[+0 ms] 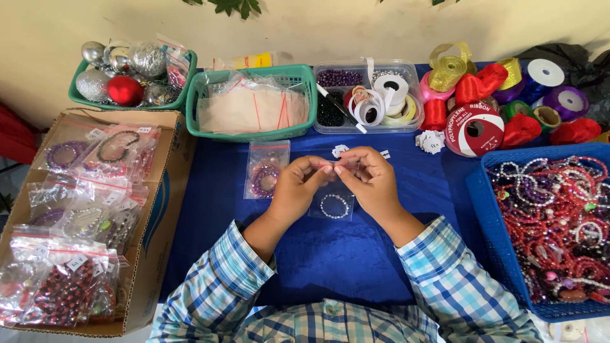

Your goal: Packing beaded bracelets into small individual plastic bags.

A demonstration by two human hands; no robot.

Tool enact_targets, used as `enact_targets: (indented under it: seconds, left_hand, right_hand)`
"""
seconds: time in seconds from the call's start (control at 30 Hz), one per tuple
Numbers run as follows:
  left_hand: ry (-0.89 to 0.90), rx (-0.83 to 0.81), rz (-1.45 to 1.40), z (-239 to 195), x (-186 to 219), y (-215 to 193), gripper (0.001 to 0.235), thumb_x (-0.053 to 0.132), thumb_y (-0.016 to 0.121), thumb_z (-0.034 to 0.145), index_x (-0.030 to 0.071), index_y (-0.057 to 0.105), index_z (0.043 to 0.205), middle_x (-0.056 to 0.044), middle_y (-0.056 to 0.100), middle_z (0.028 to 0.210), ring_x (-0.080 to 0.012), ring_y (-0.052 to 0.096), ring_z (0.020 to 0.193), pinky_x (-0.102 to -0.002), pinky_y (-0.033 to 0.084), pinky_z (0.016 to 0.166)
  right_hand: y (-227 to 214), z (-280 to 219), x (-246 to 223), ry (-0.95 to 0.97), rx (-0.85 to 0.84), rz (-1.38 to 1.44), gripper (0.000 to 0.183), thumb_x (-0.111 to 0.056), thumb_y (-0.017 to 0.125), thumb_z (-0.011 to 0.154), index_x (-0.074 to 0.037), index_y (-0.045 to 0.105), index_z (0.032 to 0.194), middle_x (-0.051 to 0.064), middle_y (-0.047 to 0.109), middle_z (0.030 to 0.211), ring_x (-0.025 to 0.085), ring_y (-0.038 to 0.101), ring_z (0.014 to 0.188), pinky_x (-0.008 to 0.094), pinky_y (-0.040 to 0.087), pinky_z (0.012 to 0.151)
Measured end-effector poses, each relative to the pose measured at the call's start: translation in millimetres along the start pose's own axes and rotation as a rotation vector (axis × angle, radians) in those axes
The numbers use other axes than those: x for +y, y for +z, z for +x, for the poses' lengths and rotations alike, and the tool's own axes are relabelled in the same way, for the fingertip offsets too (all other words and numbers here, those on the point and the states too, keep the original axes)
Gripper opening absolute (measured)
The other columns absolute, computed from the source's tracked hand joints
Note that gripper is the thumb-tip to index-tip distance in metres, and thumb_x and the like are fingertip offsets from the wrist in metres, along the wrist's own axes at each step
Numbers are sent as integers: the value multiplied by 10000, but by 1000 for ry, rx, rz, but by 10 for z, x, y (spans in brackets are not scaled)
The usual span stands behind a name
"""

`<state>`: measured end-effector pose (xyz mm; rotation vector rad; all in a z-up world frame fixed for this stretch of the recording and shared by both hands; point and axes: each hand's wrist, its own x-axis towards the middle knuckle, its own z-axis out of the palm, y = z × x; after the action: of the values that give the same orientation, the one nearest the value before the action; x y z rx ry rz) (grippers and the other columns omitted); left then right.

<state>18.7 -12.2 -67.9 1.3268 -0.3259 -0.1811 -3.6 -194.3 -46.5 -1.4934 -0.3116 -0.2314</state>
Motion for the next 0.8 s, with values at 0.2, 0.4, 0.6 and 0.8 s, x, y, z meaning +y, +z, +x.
enact_targets:
  seconds: [0.2,0.4,0.6,0.8]
  left_hand:
    - [21,-6,-68,-13,-25,32,141,108,654,1018,-18,663,1081,-69,742,998,-117,714,929,-261,581,836]
    - [-25,20,26,-36,67,54,116,84,655,1014,-10,674,1079,-72,749,995,-126,726,920,-262,561,782]
    - [6,-64,114,-67,266,105,480,19,749,916,33,502,1328,-70,725,1041,-119,697,964,-257,559,825]
    - [113,-5,54,-76,232,-51,528,-34,686,956,43,443,1419,-91,728,1042,-138,711,1001,-253,567,875]
  right_hand:
    - [11,-5,10,52,12,16,295,60,688,940,-37,571,1193,45,692,1023,95,688,988,244,568,886]
    - [16,-11,18,34,20,33,289,61,705,937,-52,549,1153,29,679,998,81,672,955,225,552,853]
    - [-84,75,158,40,148,175,285,16,714,955,-46,562,1189,71,705,1029,119,677,888,259,565,748]
    - [-149,171,130,7,202,211,190,-87,668,1008,-53,584,1175,49,714,1101,101,677,922,264,590,750]
